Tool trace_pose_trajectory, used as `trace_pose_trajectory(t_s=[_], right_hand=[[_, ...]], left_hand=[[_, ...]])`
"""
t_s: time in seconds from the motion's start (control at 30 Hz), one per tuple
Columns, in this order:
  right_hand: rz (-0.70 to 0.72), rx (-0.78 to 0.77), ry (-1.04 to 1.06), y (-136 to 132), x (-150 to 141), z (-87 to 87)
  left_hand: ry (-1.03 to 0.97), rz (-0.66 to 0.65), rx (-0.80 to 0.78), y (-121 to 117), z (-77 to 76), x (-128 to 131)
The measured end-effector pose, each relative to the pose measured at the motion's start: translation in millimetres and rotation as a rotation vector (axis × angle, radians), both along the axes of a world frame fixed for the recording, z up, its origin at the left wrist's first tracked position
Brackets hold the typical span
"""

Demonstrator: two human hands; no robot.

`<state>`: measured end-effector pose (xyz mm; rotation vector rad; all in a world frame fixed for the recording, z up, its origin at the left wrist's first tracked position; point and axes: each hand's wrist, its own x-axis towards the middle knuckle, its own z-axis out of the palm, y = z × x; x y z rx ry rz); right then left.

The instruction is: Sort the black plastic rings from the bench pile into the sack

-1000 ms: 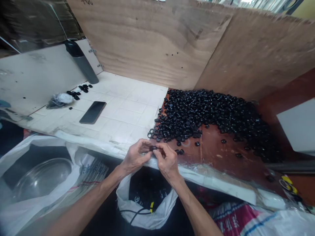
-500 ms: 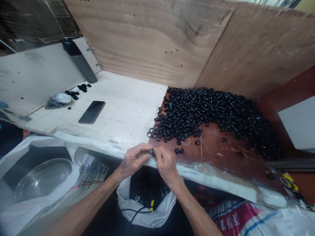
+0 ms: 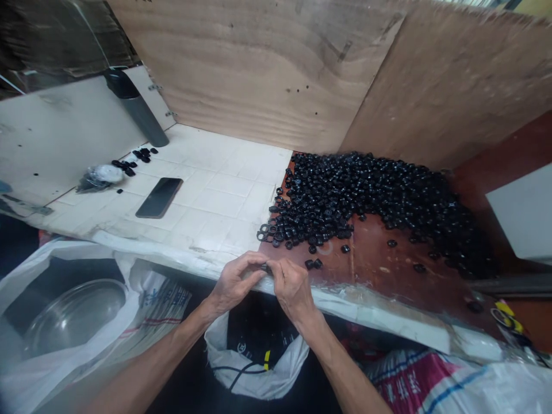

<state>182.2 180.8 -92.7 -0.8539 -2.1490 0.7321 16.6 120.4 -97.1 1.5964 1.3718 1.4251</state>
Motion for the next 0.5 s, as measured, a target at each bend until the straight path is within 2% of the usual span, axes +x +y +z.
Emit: trace_pose_trajectory(t_s=[0.13,0.23,0.37,0.5], right_hand=[[-0.050,-0.042,0.037,-1,2,-1.0],[-0.017,-0.066,0.055,-3,4,4.9],[-0.015,-0.036,-0.023,-3,6,11.5],[-0.003,0.038,-0.022,-4,9,10.8]], left_hand=[[-0.005,0.001,0.002,0,-1.5,1],[-0.010,0.002,0.005,0,-2.9,2],[-0.063,0.010,-0.041,-1,-4.6,2],[-0.071,0.011,-0.052,-1,-3.3,2]])
